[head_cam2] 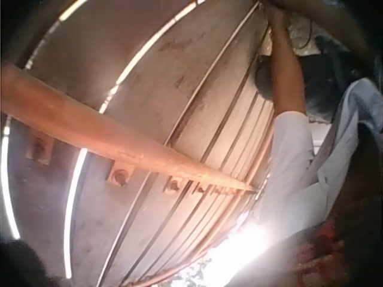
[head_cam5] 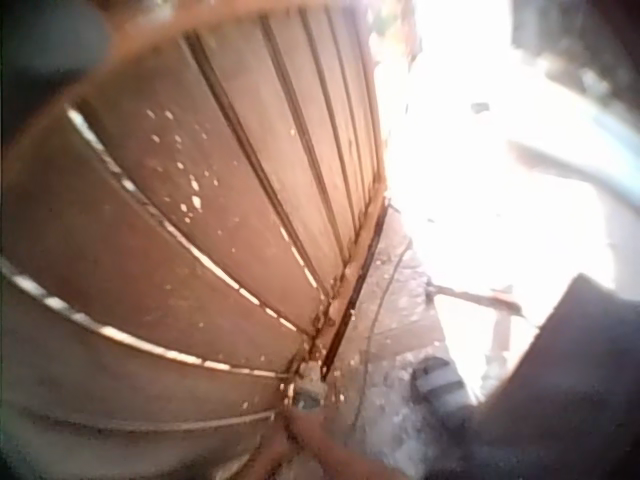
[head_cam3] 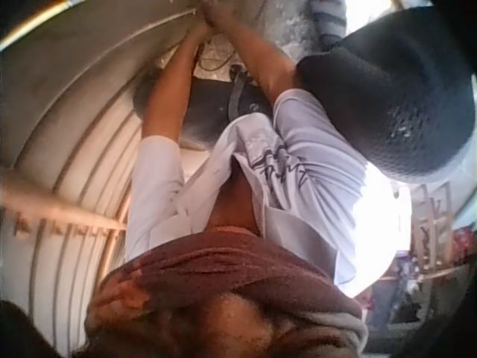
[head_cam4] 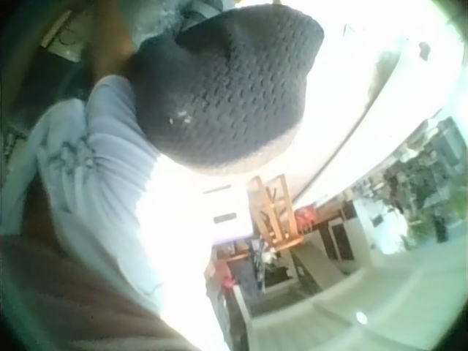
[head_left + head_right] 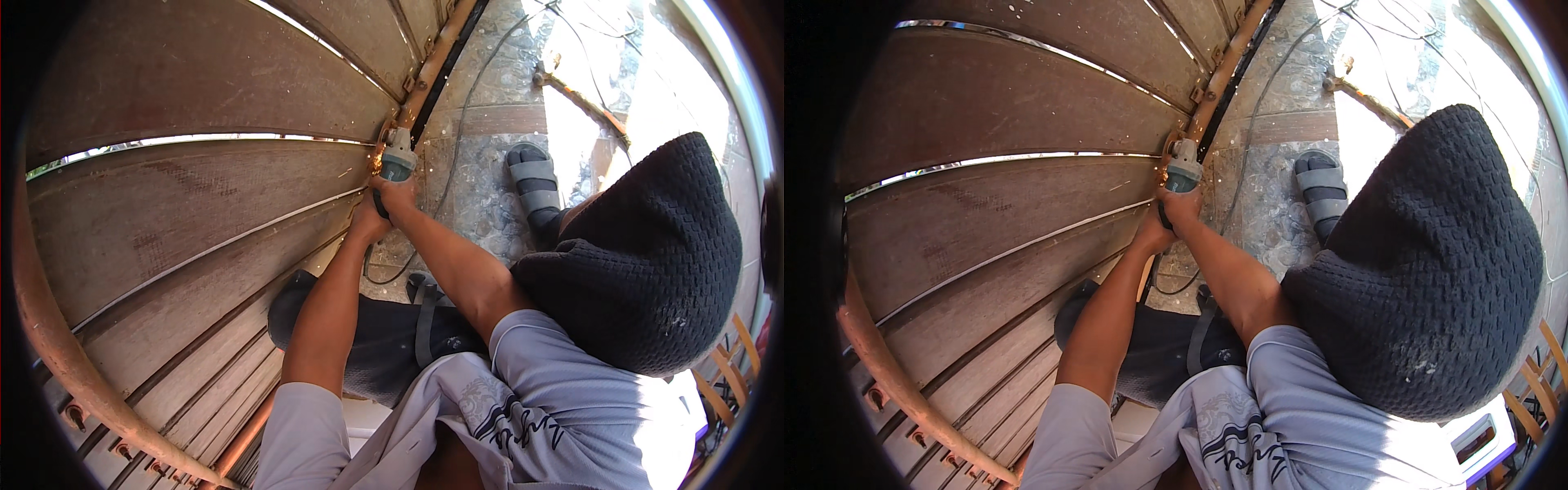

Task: Using an angle grinder to cut or smooth metal slats on a large gate or door.

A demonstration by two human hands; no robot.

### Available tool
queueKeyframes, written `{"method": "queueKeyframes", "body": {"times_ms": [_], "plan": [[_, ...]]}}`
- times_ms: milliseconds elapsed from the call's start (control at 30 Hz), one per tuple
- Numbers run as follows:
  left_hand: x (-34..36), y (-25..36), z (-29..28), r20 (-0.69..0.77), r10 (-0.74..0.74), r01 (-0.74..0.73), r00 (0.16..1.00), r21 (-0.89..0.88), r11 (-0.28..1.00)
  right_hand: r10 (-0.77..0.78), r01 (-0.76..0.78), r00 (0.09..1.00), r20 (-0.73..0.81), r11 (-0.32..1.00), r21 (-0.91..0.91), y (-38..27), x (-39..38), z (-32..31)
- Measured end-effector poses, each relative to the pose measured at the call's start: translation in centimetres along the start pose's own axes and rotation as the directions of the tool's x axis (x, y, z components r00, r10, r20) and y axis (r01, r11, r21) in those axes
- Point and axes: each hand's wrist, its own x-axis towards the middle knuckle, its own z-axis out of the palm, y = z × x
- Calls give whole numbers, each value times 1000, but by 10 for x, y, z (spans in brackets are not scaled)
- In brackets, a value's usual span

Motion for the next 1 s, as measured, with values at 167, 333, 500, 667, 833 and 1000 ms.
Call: {"method": "queueKeyframes", "body": {"times_ms": [167, 333, 500, 667, 833, 1000], "plan": [[1, -7, 0, -16, -31, 31, 999, -39, 999, 22, -22, 999, -32, 1000, -5, -5, -4, 4], [1, -11, -2, -33, -39, 38, 999, -45, 998, 25, -25, 1000, -19, 1000, -2, -3, 1, 8], [2, -3, 3, -94, 30, -31, 995, -12, 999, -47, 39, 993, -108, 997, -73, 11, 15, 7], [8, -21, 5, -31, 10, -11, 999, -27, 1000, -75, 71, 990, -117, 997, -35, 7, 6, 12], [16, -23, 8, 13, -14, 14, 1000, -8, 1000, -17, 14, 995, -103, 999, -32, -3, 2, 5], [14, -32, 7, -19, 50, -50, 999, 24, 998, -18, 10, 993, -118, 998, -62, -5, -3, 10]]}}
